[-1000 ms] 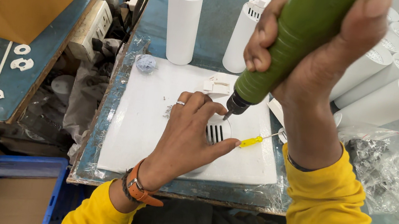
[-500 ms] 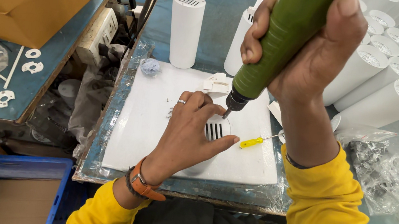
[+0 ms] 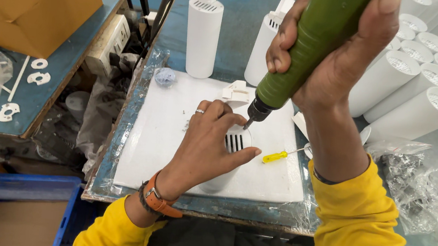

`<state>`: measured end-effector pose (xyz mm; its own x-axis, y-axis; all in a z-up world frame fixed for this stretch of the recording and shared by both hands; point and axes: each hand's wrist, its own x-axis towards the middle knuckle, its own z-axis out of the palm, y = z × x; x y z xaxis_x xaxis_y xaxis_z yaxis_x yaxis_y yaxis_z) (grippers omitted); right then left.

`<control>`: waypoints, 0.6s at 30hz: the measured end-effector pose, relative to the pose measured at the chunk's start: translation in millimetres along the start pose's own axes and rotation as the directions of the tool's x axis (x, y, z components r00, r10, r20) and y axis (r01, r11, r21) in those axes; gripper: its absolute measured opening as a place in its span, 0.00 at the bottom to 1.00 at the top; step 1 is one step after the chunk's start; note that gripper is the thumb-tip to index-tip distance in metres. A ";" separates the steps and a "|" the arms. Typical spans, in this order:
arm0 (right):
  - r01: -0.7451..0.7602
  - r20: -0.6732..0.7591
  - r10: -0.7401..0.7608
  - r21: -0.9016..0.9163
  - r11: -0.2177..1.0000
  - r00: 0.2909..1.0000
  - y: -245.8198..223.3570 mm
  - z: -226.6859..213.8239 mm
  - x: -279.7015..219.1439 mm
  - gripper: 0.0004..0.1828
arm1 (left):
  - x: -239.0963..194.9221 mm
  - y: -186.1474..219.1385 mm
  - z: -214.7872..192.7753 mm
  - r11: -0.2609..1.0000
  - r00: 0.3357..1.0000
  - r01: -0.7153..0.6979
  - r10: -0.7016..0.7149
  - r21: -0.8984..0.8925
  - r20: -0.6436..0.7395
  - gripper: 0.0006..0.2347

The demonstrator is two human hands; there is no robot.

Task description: The person assembles white cylindrical light fixtures on a workbench. They use a green power drill to drive screws into the fixture base, then insert a white electrical socket module and secure it with a yellow-handled screwdriver. The person repeats this process for multiple units, handling screws, sockets, and the cylindrical housings.

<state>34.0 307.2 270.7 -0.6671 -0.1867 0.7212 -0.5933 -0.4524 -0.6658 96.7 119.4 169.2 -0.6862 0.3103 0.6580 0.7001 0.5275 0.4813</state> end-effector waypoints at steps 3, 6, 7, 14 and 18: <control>0.008 0.028 -0.008 0.032 0.999 1.000 0.5 -1.1 0.3 0.43 | -0.6 0.0 0.3 1.000 1.000 0.003 -0.003 0.012 0.011 0.22; 0.032 0.053 -0.031 -0.028 0.999 0.998 0.6 0.2 0.1 0.43 | -1.3 -0.9 0.3 1.000 1.000 0.001 -0.001 0.018 0.013 0.22; 0.036 0.055 -0.034 -0.036 0.999 0.998 0.3 0.9 0.6 0.43 | -1.3 -1.1 0.0 1.000 1.000 -0.004 0.004 0.019 0.005 0.22; 0.042 0.058 -0.039 -0.056 0.998 0.998 -0.2 3.4 4.0 0.42 | -1.3 -1.7 0.2 1.000 1.000 0.009 -0.010 0.021 0.017 0.22; 0.036 0.064 -0.034 -0.026 0.999 0.997 1.1 2.8 4.5 0.41 | -1.0 -1.7 0.0 1.000 1.000 -0.007 0.007 0.021 -0.003 0.22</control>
<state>31.6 303.4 273.7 -0.6161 -0.2263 0.7545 -0.6284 -0.4363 -0.6440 96.2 118.2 167.7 -0.6806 0.3121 0.6629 0.7007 0.5416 0.4645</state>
